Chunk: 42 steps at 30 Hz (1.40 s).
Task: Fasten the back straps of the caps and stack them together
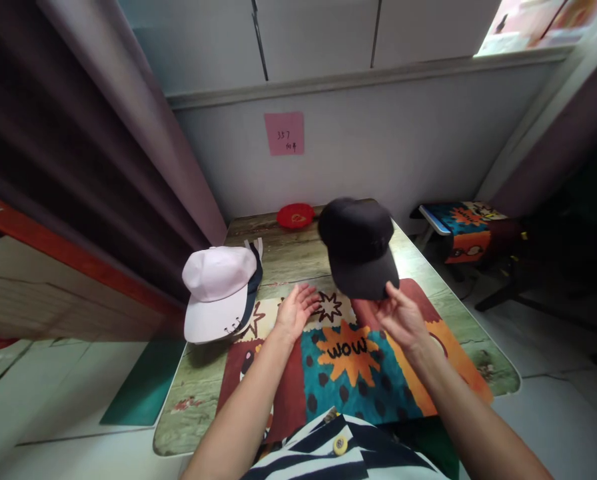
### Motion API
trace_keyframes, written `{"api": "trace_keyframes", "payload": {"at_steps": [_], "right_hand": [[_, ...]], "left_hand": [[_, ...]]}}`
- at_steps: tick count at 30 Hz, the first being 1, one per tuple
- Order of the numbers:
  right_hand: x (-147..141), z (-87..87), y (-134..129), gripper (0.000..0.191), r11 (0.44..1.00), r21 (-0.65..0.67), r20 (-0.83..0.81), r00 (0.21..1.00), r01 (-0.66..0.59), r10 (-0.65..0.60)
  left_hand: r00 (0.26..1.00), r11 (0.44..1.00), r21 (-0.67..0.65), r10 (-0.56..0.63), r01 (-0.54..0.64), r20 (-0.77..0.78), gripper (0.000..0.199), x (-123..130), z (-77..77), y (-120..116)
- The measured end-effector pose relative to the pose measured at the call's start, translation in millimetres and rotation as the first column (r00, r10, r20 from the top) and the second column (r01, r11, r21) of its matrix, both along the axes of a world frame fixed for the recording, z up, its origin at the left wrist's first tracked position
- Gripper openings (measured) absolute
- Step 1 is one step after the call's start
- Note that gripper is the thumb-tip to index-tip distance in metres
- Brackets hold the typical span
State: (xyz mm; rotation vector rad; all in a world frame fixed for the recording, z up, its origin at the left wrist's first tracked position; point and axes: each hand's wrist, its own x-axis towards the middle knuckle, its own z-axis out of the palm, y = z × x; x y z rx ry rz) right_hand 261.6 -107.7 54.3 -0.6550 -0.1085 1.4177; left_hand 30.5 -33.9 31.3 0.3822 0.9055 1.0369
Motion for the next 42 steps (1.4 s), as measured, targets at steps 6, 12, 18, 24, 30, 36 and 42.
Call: {"api": "trace_keyframes", "payload": {"at_steps": [6,12,18,24,30,36,42], "right_hand": [[72,-0.8,52,0.019,0.957,0.088,0.14,0.947,0.278,-0.288],[111,-76.1,35,0.017,0.904,-0.272,0.243,0.932,0.331,-0.268],[120,-97.1,16,0.016,0.892,-0.344,0.353,0.921,0.292,-0.166],[111,-101.3,4,0.027,0.867,-0.224,0.528,0.803,0.446,-0.276],[112,-101.1,-15,0.048,0.852,-0.209,0.695,0.685,0.48,-0.216],[141,-83.5,-36,0.053,0.818,-0.06,0.939,-0.247,0.572,0.241],[98,-70.1,-19,0.046,0.933,0.074,0.788,-0.594,0.353,0.162]], "left_hand": [[0.972,0.992,0.047,-0.103,0.116,-0.211,0.02,-13,-19.3,-34],[0.968,0.986,0.1,-0.109,0.135,-0.228,0.028,-25,-29.9,-50],[0.971,0.987,0.1,-0.102,0.126,-0.216,0.031,-23,-29.2,-48],[0.983,0.986,0.121,-0.092,0.111,-0.158,0.028,-28,-30.0,-52],[0.983,0.982,0.145,-0.096,0.118,-0.155,0.027,-28,-29.5,-55],[0.984,0.981,0.161,-0.088,0.113,-0.155,0.03,-28,-33.6,-57],[0.983,0.974,0.184,-0.099,0.128,-0.158,0.031,-23,-41.7,-63]]}}
